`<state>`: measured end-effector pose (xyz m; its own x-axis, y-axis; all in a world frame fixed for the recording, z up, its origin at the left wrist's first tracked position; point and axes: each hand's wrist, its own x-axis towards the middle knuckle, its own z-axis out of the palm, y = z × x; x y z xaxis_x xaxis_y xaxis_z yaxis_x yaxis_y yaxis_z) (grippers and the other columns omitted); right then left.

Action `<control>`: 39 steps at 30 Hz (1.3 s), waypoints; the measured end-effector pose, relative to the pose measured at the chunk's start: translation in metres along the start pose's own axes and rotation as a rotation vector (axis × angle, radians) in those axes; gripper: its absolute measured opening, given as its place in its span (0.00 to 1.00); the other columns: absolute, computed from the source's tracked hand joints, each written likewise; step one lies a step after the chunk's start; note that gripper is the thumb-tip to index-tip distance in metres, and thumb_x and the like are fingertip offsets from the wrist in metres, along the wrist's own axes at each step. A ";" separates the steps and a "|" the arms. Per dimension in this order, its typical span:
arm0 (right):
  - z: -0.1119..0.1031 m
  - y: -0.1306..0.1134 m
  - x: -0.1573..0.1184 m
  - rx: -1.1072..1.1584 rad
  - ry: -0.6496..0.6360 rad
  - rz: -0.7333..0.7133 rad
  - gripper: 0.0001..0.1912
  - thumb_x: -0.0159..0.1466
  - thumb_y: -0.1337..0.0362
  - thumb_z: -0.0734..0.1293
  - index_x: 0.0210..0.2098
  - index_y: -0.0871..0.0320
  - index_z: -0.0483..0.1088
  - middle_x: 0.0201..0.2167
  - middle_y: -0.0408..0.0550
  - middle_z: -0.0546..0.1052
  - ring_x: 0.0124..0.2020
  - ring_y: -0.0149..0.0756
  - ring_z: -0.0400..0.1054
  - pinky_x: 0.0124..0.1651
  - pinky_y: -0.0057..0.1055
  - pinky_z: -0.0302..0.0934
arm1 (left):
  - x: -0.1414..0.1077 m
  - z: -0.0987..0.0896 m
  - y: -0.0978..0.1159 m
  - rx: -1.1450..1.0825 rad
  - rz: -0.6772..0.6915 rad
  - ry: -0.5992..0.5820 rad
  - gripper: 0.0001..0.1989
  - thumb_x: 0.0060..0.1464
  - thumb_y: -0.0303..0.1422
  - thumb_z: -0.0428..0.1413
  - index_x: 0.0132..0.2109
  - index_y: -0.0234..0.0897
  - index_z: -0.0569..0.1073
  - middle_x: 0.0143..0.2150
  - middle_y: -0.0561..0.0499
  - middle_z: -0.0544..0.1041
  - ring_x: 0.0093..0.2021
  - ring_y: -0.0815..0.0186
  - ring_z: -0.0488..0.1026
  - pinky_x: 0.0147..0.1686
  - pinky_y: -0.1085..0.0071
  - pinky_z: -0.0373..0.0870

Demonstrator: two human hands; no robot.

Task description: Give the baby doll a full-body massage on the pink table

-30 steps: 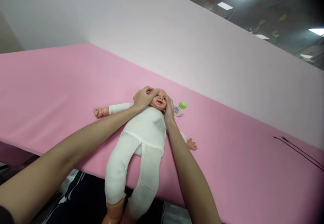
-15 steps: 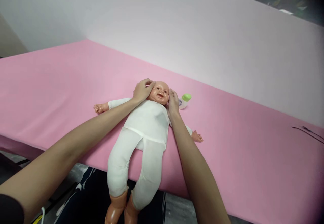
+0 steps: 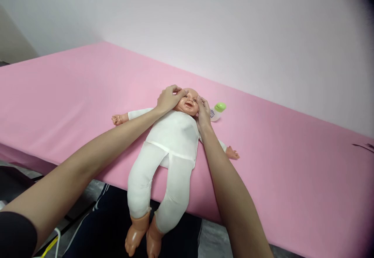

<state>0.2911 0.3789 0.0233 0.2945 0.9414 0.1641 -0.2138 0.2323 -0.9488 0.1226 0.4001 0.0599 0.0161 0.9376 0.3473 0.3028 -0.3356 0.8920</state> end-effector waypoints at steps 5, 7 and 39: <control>-0.003 0.003 0.001 0.033 0.013 -0.013 0.19 0.61 0.47 0.73 0.43 0.52 0.72 0.47 0.43 0.79 0.53 0.38 0.75 0.55 0.36 0.72 | 0.004 -0.001 -0.008 0.047 0.048 0.021 0.11 0.68 0.31 0.52 0.43 0.37 0.80 0.48 0.47 0.84 0.50 0.59 0.78 0.55 0.63 0.69; -0.001 0.000 -0.002 0.053 0.003 -0.012 0.20 0.61 0.45 0.74 0.43 0.52 0.72 0.47 0.43 0.79 0.52 0.38 0.75 0.56 0.37 0.72 | 0.002 -0.002 -0.004 0.056 0.046 0.020 0.14 0.69 0.37 0.53 0.41 0.36 0.80 0.46 0.46 0.84 0.49 0.59 0.78 0.53 0.63 0.69; -0.010 -0.030 -0.057 -0.465 -0.132 -0.266 0.37 0.64 0.42 0.71 0.65 0.57 0.70 0.66 0.56 0.74 0.67 0.51 0.68 0.70 0.45 0.59 | -0.035 -0.001 -0.026 -0.027 0.255 -0.144 0.38 0.58 0.48 0.63 0.71 0.39 0.68 0.74 0.40 0.65 0.73 0.50 0.62 0.71 0.53 0.61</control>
<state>0.2899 0.3163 0.0401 0.1564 0.8944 0.4190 0.2950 0.3625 -0.8841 0.1130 0.3756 0.0246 0.2238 0.8254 0.5182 0.2461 -0.5624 0.7894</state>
